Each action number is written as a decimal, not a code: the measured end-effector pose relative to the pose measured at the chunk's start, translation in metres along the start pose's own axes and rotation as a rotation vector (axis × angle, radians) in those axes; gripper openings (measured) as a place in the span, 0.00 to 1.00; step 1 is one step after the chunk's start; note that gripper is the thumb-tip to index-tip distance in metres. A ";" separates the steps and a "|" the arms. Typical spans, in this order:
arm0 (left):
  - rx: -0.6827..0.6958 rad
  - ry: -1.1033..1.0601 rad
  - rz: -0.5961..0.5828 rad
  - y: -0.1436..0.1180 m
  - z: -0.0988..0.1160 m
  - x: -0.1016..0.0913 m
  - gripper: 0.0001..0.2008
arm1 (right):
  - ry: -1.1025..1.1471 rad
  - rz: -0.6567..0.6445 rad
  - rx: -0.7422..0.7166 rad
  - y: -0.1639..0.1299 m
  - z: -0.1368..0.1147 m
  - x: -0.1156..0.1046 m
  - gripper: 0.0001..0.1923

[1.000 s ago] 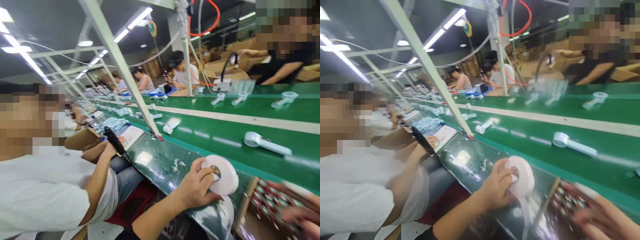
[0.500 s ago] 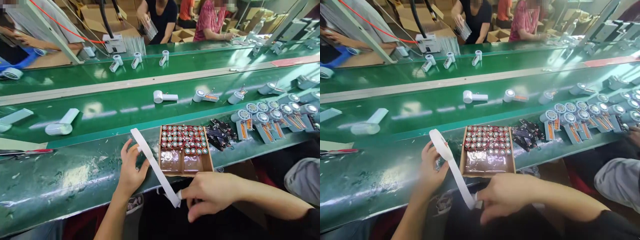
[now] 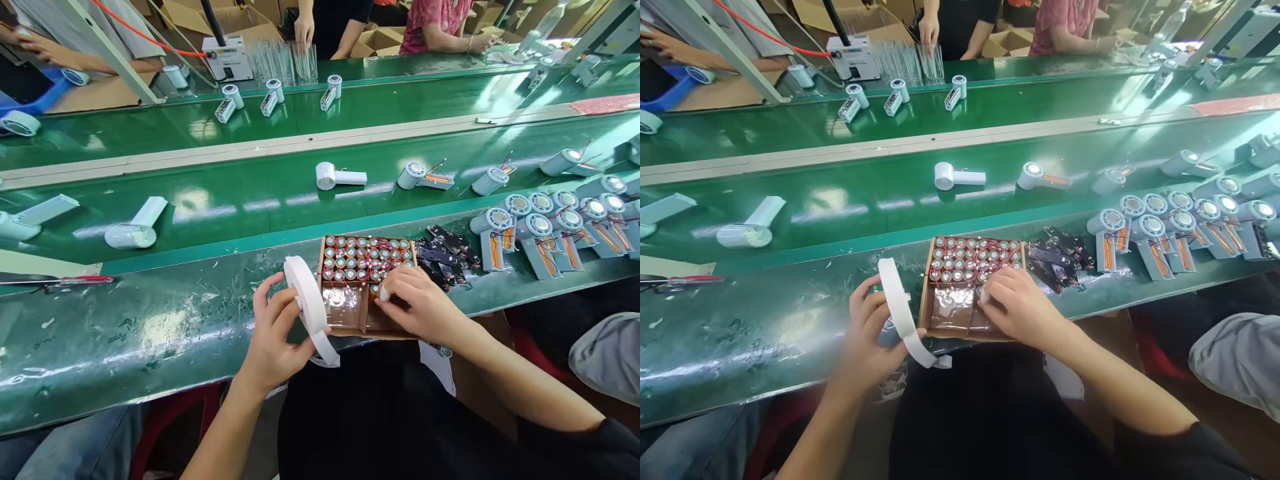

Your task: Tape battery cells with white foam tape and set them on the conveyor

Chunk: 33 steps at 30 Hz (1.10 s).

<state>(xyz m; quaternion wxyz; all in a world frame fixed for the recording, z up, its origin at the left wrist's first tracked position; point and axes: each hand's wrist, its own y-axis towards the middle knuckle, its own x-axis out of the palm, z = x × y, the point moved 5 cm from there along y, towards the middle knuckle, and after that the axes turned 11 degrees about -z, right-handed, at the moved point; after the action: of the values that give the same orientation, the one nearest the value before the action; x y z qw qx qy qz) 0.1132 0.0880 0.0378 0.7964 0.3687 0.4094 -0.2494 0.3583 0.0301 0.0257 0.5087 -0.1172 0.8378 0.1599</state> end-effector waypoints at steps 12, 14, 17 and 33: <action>0.066 0.037 -0.048 -0.001 0.006 0.007 0.17 | -0.139 -0.074 -0.050 -0.004 -0.002 0.002 0.02; 0.075 0.037 -0.053 -0.001 0.007 0.008 0.18 | -0.206 -0.098 0.023 -0.004 0.001 0.004 0.05; 0.083 0.062 -0.049 0.001 0.009 0.008 0.18 | -0.196 -0.123 0.039 -0.003 0.002 0.006 0.04; 0.482 0.497 -0.299 0.015 0.048 -0.015 0.18 | 0.449 -0.056 0.151 0.000 -0.017 -0.059 0.08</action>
<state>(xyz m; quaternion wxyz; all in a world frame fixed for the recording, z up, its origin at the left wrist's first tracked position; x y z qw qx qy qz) 0.1383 0.0604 0.0747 0.5178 0.5309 0.5692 -0.3551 0.3715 0.0251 0.0857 0.3211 -0.1344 0.9360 0.0525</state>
